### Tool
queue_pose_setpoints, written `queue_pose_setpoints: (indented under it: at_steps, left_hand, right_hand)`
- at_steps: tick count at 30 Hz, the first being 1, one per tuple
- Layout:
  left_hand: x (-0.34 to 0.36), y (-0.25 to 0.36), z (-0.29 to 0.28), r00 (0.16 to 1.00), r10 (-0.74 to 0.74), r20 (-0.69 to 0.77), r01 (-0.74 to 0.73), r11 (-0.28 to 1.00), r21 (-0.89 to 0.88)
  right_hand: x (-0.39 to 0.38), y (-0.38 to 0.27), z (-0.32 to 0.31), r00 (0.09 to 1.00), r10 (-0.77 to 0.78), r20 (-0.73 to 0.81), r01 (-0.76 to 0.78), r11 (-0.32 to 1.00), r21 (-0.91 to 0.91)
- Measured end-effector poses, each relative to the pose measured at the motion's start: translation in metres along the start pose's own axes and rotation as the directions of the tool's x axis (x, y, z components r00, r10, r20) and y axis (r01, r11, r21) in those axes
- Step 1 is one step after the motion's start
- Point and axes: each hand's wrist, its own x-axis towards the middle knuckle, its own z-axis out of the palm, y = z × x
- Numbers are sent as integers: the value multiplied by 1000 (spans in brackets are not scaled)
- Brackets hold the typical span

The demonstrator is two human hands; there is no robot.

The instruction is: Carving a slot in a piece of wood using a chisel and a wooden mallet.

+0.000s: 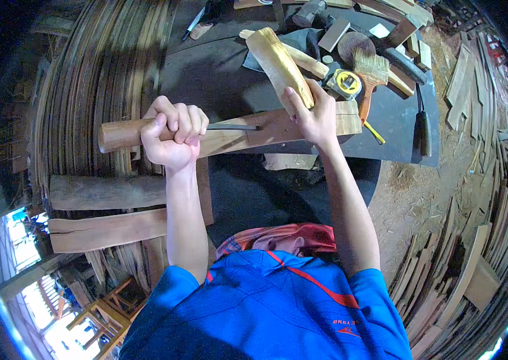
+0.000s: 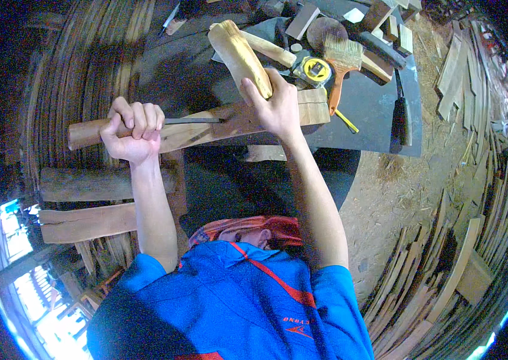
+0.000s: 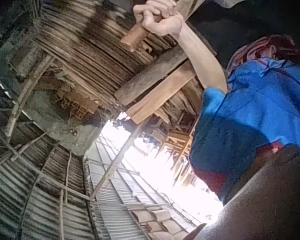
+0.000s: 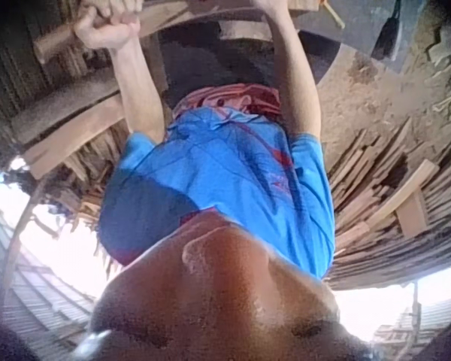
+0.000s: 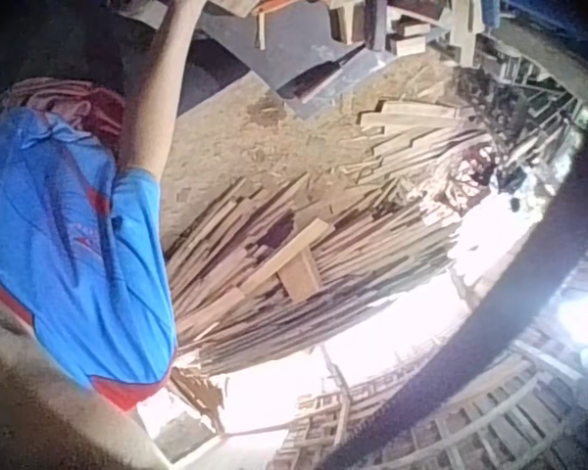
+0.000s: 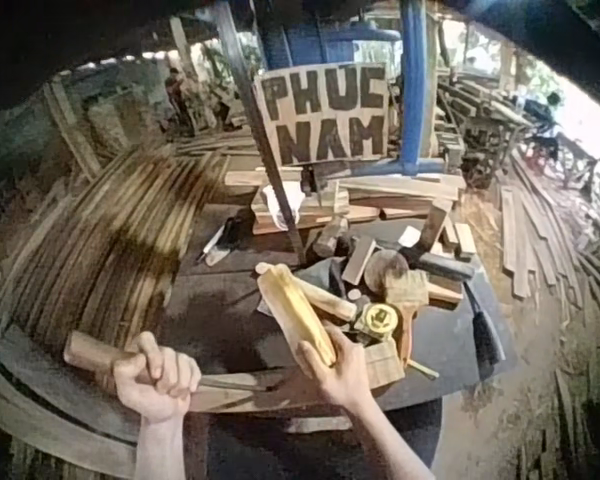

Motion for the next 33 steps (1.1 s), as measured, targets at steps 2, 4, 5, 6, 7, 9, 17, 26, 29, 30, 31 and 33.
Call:
queue_pose_setpoints:
  at_steps: [2, 4, 5, 6, 7, 9, 17, 26, 29, 30, 31, 33]
  left_hand:
    - [-2, -1, -3, 1000, 9, -17, -10, 1000, -17]
    - [-4, -2, -7, 999, 18, -32, -19, 999, -35]
    - [-5, -2, -10, 999, 21, -40, -23, 998, -51]
    - [-6, -1, -13, 998, 24, -52, -28, 997, -65]
    - [-7, -2, -16, 997, 21, -79, -26, 997, -69]
    - [-7, -5, -23, 996, 33, -88, -41, 995, -92]
    - [-5, -6, -32, 994, 10, -109, -26, 990, -142]
    - [-7, -4, 0, 1000, 19, 20, -18, 999, -28]
    - [-9, -3, 15, 997, 13, 73, -17, 998, 57]
    - [-10, -2, 20, 995, 11, 103, -20, 997, 81]
    - [-11, -4, 22, 994, 34, 103, -42, 996, 77]
    - [-11, -6, 31, 996, 37, 86, -41, 998, 43]
  right_hand:
    - [0, 0, 0, 1000, -18, -5, 18, 1000, -15]
    - [1, 1, 0, 999, -36, -12, 36, 999, -31]
    - [1, 2, 1, 999, -33, -12, 33, 999, -22]
    - [1, 0, 2, 1000, -30, -8, 30, 999, -12]
    - [0, -1, 1, 1000, -27, -8, 27, 1000, -12]
    - [0, -5, 0, 1000, -26, -10, 26, 1000, -1]
    - [-1, -2, 1, 1000, -5, -1, 5, 1000, -4]
    - [1, 2, 0, 1000, -16, -13, 16, 1000, 10]
    - [2, 3, 0, 1000, -22, -18, 21, 1000, -1]
    - [3, 1, 0, 1000, -24, -19, 24, 1000, -14]
    - [3, -2, 0, 999, -39, -15, 39, 999, -15]
    - [0, -10, -3, 996, 58, 71, -61, 997, 40]
